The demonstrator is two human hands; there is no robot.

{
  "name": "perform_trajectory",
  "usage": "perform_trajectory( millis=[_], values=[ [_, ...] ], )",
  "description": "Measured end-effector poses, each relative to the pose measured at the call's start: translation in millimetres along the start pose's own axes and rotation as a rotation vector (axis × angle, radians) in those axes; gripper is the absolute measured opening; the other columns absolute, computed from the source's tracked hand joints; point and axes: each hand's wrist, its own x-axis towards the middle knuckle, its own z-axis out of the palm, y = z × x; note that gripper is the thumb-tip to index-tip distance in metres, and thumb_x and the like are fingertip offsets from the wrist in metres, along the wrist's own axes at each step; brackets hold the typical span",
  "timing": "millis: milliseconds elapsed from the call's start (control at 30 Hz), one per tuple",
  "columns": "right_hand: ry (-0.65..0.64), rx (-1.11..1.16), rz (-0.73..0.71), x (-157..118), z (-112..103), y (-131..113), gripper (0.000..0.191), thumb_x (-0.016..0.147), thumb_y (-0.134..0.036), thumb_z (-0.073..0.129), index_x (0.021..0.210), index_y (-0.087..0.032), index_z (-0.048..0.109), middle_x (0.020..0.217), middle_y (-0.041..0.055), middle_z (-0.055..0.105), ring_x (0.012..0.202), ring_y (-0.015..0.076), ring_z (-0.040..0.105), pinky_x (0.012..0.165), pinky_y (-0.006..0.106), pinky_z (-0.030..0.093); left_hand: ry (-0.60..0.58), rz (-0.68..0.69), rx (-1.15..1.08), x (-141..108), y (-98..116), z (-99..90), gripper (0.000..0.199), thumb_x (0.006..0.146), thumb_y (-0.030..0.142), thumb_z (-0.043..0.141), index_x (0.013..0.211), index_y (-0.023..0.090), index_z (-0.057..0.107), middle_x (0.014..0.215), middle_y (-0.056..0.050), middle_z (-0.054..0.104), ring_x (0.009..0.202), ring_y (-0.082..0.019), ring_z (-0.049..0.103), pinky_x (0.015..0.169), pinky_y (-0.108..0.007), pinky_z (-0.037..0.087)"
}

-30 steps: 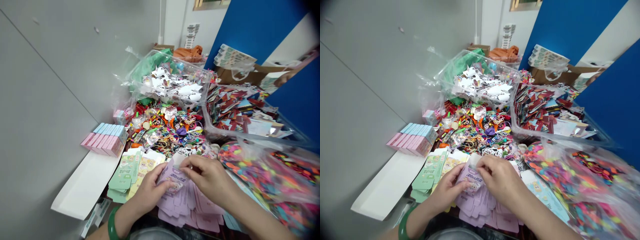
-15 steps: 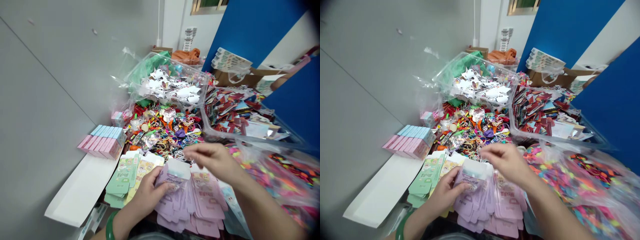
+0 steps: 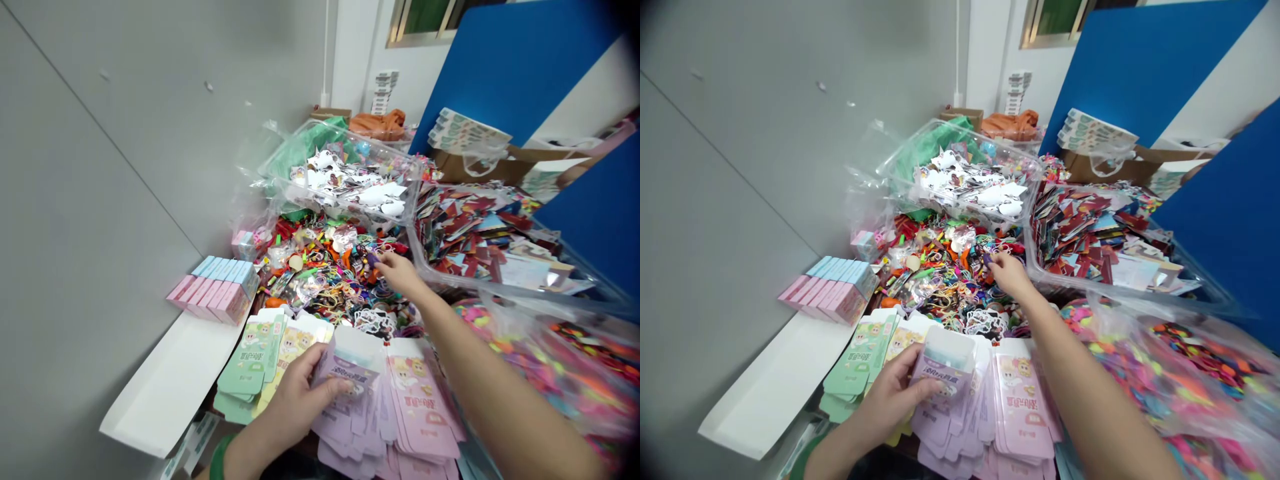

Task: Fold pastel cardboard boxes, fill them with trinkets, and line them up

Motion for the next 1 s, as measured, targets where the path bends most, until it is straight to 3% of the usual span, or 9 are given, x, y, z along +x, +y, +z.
perform_trajectory(
  millis=[133, 267, 433, 600, 700, 833, 1000],
  values=[
    [-0.003, 0.302, 0.046, -14, -23, -14, 0.016, 0.081, -0.033, 0.056, 0.074, -0.021, 0.047, 0.069, 0.0029, 0.061, 0.068, 0.0181, 0.066, 0.053, 0.025, 0.046, 0.02, 0.005, -0.047, 4, -4, -1.1, 0.034, 0.079, 0.028, 0.072, 0.111, 0.019, 0.062, 0.102, -0.005, 0.068, 0.097, -0.021, 0.06, 0.085, -0.032, 0.048],
    [-0.018, 0.511, 0.043, -34, -40, -31, 0.032, 0.067, -0.043, 0.073, 0.075, -0.02, 0.052, 0.066, 0.0006, 0.06, 0.061, 0.0143, 0.064, 0.05, 0.021, 0.045, 0.005, 0.01, -0.069, 7, -1, 4.5, 0.033, 0.079, 0.03, 0.072, 0.109, 0.019, 0.062, 0.101, -0.004, 0.068, 0.096, -0.021, 0.06, 0.084, -0.032, 0.049],
    [-0.112, 0.798, 0.087, -55, -55, -51, 0.038, 0.054, -0.036, 0.087, 0.073, -0.017, 0.06, 0.059, 0.0008, 0.063, 0.052, 0.0105, 0.059, 0.04, 0.016, 0.039, -0.009, 0.0, -0.096, 5, 4, 9.7, 0.03, 0.079, 0.031, 0.071, 0.106, 0.02, 0.063, 0.1, -0.003, 0.068, 0.093, -0.02, 0.061, 0.084, -0.032, 0.049],
    [-0.201, 0.88, 0.025, -86, -62, -76, 0.028, 0.063, -0.033, 0.083, 0.077, -0.017, 0.065, 0.059, -0.0003, 0.064, 0.047, 0.007, 0.054, 0.042, 0.015, 0.041, 0.038, -0.002, -0.041, 4, 3, 13.3, 0.028, 0.079, 0.03, 0.07, 0.104, 0.02, 0.063, 0.098, -0.003, 0.068, 0.091, -0.02, 0.062, 0.083, -0.033, 0.049],
    [-0.282, 0.845, 0.012, -107, -56, -83, 0.027, 0.066, -0.034, 0.082, 0.079, -0.018, 0.064, 0.061, -0.001, 0.064, 0.046, 0.0077, 0.055, 0.043, 0.017, 0.043, 0.048, 0.039, 0.0, 6, 4, 16.1, 0.028, 0.079, 0.029, 0.07, 0.104, 0.02, 0.063, 0.098, -0.003, 0.068, 0.091, -0.019, 0.061, 0.084, -0.033, 0.048],
    [-0.358, 0.595, -0.049, -128, -42, -77, 0.025, 0.071, -0.035, 0.076, 0.084, -0.018, 0.062, 0.065, -0.0006, 0.064, 0.048, 0.0097, 0.054, 0.044, 0.021, 0.044, 0.056, 0.054, 0.019, 7, 6, 19.8, 0.03, 0.08, 0.03, 0.07, 0.108, 0.021, 0.062, 0.098, -0.001, 0.068, 0.089, -0.018, 0.06, 0.086, -0.033, 0.048],
    [-0.14, 0.102, -0.358, -148, -34, -64, 0.006, 0.085, -0.024, 0.059, 0.085, -0.02, 0.064, 0.071, 0.0002, 0.065, 0.063, 0.0136, 0.059, 0.057, 0.026, 0.047, 0.065, 0.121, 0.03, 8, 6, 24.1, 0.029, 0.081, 0.028, 0.069, 0.109, 0.021, 0.062, 0.103, -0.002, 0.067, 0.095, -0.019, 0.06, 0.087, -0.031, 0.047]
  ],
)
